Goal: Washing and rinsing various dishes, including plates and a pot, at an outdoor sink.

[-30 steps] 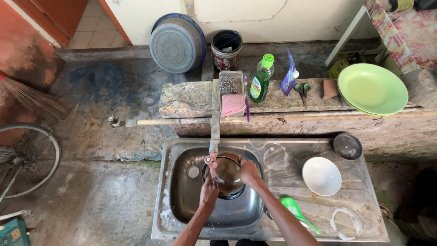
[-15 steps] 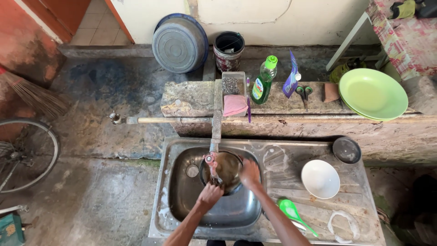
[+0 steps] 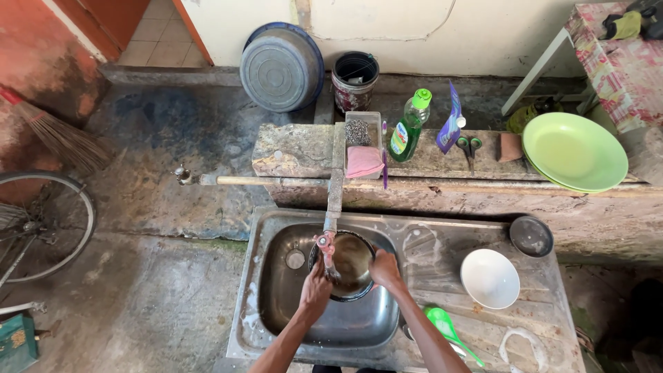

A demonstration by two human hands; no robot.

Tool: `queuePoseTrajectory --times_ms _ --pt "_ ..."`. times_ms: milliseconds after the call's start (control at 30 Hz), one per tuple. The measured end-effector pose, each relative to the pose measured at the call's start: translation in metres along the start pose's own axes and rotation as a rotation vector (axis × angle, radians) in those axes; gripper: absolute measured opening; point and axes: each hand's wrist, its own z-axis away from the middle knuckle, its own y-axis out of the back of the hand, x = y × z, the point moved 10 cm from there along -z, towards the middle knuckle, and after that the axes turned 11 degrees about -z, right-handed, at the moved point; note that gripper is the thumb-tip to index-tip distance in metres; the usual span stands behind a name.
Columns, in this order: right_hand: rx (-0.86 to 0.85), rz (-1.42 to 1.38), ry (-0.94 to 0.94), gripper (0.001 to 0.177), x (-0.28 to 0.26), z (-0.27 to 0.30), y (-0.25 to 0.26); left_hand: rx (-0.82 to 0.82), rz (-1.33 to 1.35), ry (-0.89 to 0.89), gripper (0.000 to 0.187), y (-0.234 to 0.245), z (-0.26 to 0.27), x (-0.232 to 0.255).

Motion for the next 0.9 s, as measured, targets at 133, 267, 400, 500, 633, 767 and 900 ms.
queuePoseTrajectory --times_ms 133,267,400,500,633,767,900 --pt "-0.079 -0.099 -0.187 0.037 -0.020 0.016 0.022 -0.505 0.517 -0.327 0.015 -0.074 0.060 0.064" --pt "-0.008 0.066 0.032 0.050 -0.114 0.062 0.059 -0.294 0.671 -0.336 0.014 -0.048 0.073 0.061" --pt "-0.394 -0.015 0.552 0.042 -0.156 0.122 0.017 -0.713 0.833 -0.248 0.030 -0.065 0.098 0.060" --pt "-0.794 0.168 0.455 0.066 -0.126 0.142 -0.016 -0.440 0.890 -0.239 0.040 -0.033 0.089 0.048" --pt "-0.780 0.233 0.656 0.044 -0.126 0.136 -0.011 -0.599 1.048 -0.131 0.042 -0.002 0.075 0.041" --pt "-0.768 0.447 0.545 0.029 -0.111 0.125 -0.034 -0.674 1.140 0.057 0.031 -0.020 0.079 0.046" --pt "-0.355 0.636 0.872 0.026 -0.093 0.140 -0.067 -0.478 0.870 0.111 0.020 -0.047 0.096 0.044"
